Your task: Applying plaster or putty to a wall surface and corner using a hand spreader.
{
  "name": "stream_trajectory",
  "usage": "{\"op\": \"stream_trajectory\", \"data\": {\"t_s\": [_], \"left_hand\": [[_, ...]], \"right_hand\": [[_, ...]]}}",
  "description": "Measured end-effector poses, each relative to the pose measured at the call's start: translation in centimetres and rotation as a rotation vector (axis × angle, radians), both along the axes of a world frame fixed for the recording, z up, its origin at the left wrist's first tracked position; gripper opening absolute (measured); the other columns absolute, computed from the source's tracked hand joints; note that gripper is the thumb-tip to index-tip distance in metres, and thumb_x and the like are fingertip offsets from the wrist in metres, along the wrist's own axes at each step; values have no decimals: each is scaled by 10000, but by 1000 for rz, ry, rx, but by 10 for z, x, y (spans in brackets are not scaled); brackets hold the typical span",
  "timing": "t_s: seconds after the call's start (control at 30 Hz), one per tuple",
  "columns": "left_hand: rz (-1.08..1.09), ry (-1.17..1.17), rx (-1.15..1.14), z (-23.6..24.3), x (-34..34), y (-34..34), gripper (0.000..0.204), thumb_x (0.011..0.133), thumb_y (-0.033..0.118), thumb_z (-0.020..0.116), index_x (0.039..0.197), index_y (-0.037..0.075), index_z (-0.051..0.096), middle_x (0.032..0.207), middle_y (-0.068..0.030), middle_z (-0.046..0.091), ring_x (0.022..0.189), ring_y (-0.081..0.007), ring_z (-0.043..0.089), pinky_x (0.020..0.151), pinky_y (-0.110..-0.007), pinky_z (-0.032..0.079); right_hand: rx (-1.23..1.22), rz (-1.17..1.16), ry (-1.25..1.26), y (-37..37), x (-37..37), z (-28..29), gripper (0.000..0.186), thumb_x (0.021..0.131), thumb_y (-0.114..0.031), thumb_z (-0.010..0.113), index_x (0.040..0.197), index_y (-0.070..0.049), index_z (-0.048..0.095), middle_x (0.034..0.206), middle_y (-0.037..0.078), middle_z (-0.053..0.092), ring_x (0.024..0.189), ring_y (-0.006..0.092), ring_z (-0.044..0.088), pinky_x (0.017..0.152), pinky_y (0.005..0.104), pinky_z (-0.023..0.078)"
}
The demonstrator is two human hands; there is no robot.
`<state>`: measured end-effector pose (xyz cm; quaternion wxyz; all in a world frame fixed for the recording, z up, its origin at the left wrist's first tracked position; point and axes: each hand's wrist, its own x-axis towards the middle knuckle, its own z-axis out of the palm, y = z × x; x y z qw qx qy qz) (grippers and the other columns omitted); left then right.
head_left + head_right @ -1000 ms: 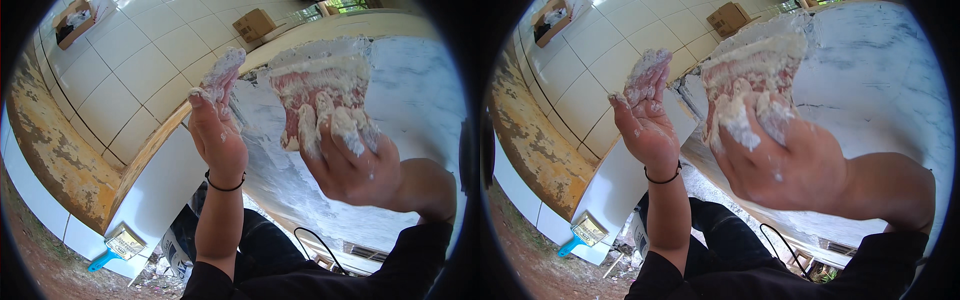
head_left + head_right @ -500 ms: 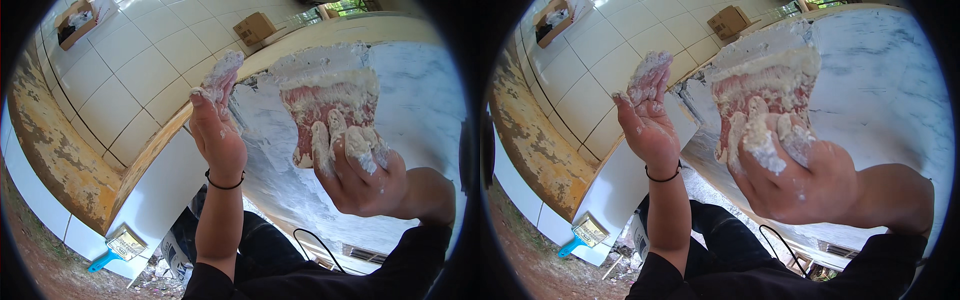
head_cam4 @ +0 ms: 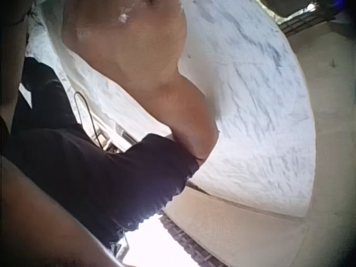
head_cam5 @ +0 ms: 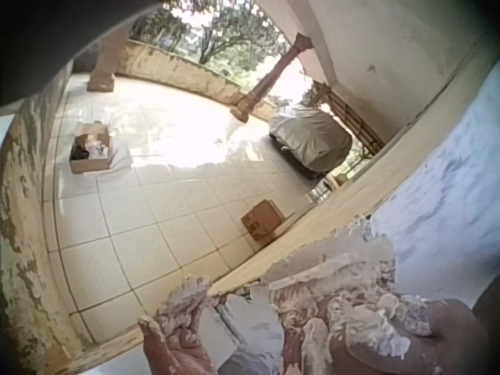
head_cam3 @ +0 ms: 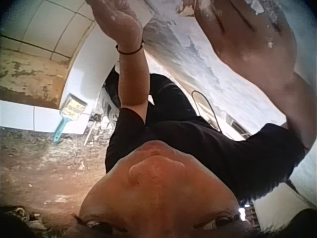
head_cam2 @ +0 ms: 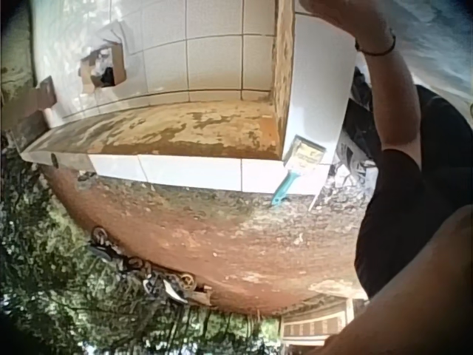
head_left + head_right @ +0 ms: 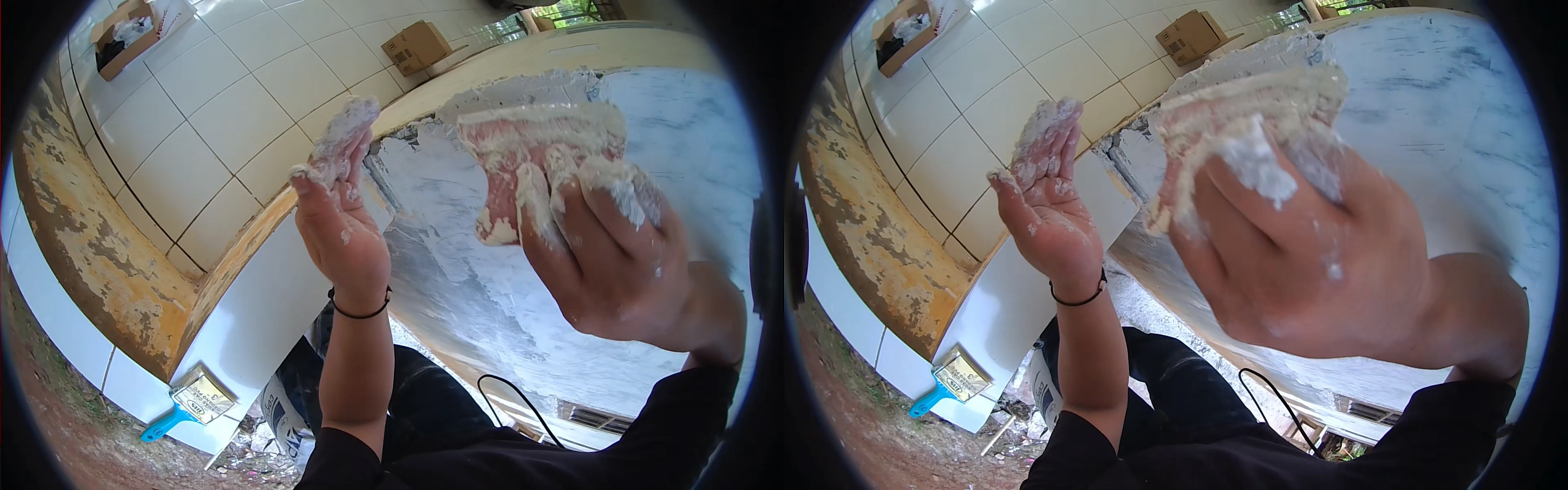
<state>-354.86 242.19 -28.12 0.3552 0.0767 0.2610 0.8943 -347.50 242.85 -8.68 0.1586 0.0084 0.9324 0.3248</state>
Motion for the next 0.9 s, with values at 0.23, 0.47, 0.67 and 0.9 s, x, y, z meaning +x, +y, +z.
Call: {"op": "stream_trajectory", "data": {"t_s": [0.23,0.47,0.67,0.9], "left_hand": [[165,-33,-87,-4,-30,-26,722,851,469,234,1186,-165,320,1149,-316,433,1109,-390,433,959,-419,358],[198,14,-75,-19,-25,-32,682,871,445,187,1135,-144,404,1091,-301,487,1058,-379,484,928,-412,394],[200,13,-77,-22,-25,-38,676,875,443,170,1125,-130,426,1086,-288,498,1050,-379,490,925,-412,398],[209,-7,-88,-21,-26,-39,688,872,453,172,1114,-137,432,1079,-295,499,1043,-381,494,927,-416,395]], "right_hand": [[-150,-68,-164,82,-80,-27,96,679,-55,529,706,2,602,759,154,594,755,263,590,667,333,486],[-235,-432,-391,101,-83,-40,119,682,-39,505,684,51,584,736,217,581,735,336,588,653,378,470],[-286,-492,-531,97,-89,-44,108,657,-34,531,610,52,576,674,219,581,686,338,591,608,375,471],[-222,-598,-597,85,-94,-45,90,634,-14,543,674,42,601,679,192,588,723,306,596,641,356,478]]}}
